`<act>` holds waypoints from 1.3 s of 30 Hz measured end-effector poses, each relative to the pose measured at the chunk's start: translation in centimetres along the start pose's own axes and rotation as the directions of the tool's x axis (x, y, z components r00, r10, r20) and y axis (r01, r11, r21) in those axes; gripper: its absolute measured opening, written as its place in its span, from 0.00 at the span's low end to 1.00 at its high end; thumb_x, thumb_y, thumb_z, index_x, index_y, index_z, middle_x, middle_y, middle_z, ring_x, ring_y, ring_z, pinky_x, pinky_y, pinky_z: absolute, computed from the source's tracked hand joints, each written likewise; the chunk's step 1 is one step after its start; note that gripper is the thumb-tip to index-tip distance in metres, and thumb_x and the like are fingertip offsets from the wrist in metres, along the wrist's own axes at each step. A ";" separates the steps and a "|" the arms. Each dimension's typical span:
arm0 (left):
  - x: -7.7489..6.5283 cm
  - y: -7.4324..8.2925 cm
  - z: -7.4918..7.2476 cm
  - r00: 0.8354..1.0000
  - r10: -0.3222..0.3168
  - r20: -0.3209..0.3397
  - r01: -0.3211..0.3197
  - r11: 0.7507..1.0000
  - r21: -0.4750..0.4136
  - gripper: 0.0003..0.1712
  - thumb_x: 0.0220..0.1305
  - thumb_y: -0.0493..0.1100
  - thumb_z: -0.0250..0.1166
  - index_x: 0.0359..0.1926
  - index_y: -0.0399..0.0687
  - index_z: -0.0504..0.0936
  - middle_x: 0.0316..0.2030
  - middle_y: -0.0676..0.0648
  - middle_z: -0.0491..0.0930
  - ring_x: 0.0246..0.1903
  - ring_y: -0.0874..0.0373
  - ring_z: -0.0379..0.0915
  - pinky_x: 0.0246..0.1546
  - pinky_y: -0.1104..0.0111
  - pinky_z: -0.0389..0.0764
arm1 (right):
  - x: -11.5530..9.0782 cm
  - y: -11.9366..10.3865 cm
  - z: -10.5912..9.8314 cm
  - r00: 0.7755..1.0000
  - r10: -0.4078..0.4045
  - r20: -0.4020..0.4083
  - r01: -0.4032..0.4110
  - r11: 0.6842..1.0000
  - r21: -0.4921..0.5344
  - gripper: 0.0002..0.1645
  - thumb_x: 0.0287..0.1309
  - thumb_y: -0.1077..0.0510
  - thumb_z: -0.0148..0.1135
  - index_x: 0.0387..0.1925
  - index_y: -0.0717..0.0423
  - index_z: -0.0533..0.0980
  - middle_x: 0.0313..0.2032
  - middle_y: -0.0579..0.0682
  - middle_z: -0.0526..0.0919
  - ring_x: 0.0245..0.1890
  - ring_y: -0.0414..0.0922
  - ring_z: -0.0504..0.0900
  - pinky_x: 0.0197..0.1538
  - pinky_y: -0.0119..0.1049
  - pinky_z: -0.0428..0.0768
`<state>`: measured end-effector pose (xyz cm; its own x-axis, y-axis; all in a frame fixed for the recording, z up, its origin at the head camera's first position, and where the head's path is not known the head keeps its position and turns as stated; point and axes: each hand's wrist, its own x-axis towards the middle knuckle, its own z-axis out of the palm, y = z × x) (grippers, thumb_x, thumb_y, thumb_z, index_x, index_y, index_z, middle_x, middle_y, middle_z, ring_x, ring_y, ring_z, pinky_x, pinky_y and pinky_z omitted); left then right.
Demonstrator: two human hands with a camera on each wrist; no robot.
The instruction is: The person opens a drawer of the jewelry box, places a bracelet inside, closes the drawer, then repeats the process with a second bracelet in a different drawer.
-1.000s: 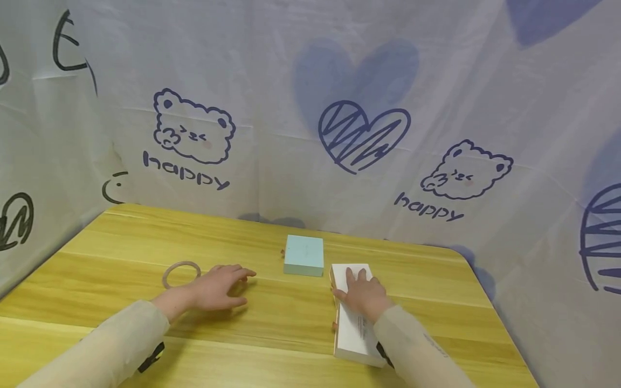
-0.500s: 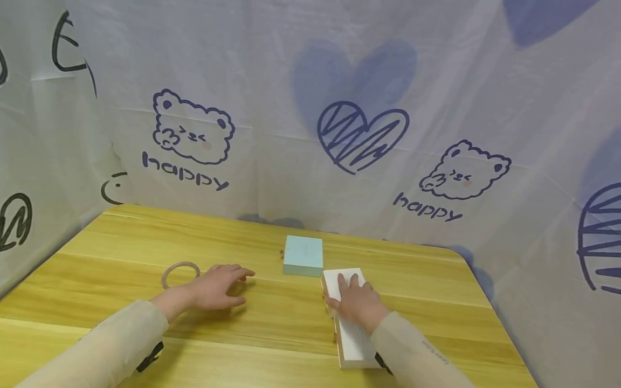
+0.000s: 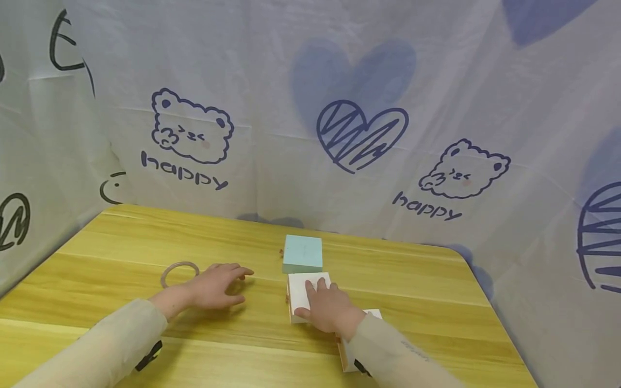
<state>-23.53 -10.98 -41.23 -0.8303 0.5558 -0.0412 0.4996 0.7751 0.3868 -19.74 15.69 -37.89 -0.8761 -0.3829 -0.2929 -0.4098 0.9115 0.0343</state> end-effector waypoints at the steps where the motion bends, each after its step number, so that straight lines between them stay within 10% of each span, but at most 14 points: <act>1: 0.0 0.0 0.0 1.000 0.001 -0.001 -0.001 1.000 0.004 0.32 0.59 0.52 0.62 0.62 0.46 0.68 0.51 0.46 0.76 0.53 0.51 0.71 0.64 0.49 0.60 | 0.1 -0.3 -0.1 1.000 -0.005 0.000 0.005 1.000 -0.003 0.43 0.62 0.35 0.44 0.68 0.60 0.58 0.65 0.65 0.63 0.61 0.64 0.67 0.60 0.53 0.71; 16: 0.0 -0.1 0.4 1.000 -0.021 0.012 0.021 1.000 0.013 0.33 0.59 0.54 0.61 0.63 0.49 0.68 0.57 0.45 0.73 0.58 0.49 0.68 0.65 0.51 0.60 | 1.1 -3.4 0.3 0.982 -0.100 -0.160 0.064 0.975 -0.212 0.41 0.59 0.31 0.47 0.64 0.52 0.65 0.52 0.56 0.74 0.45 0.52 0.76 0.37 0.42 0.81; 24: -0.1 -0.2 0.1 1.000 -0.021 0.006 0.021 1.000 0.022 0.32 0.59 0.54 0.61 0.62 0.48 0.69 0.55 0.45 0.74 0.57 0.49 0.69 0.63 0.49 0.61 | 1.7 -1.8 1.1 0.971 -0.217 -0.098 0.208 0.974 -0.092 0.44 0.60 0.33 0.48 0.71 0.50 0.53 0.69 0.62 0.55 0.68 0.64 0.57 0.65 0.53 0.66; 39: 0.3 0.5 0.1 1.000 0.016 0.008 -0.016 1.000 0.012 0.24 0.60 0.55 0.60 0.53 0.47 0.76 0.50 0.47 0.77 0.54 0.49 0.72 0.62 0.49 0.62 | 1.7 -1.3 1.9 0.963 -0.268 0.017 0.269 0.956 -0.118 0.44 0.63 0.32 0.38 0.73 0.44 0.40 0.73 0.59 0.44 0.71 0.64 0.47 0.68 0.57 0.58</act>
<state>-23.44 -10.38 -41.14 -0.8202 0.5705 -0.0421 0.5159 0.7695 0.3766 -20.20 14.18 -40.24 -0.7296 -0.6110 -0.3072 -0.6571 0.7508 0.0671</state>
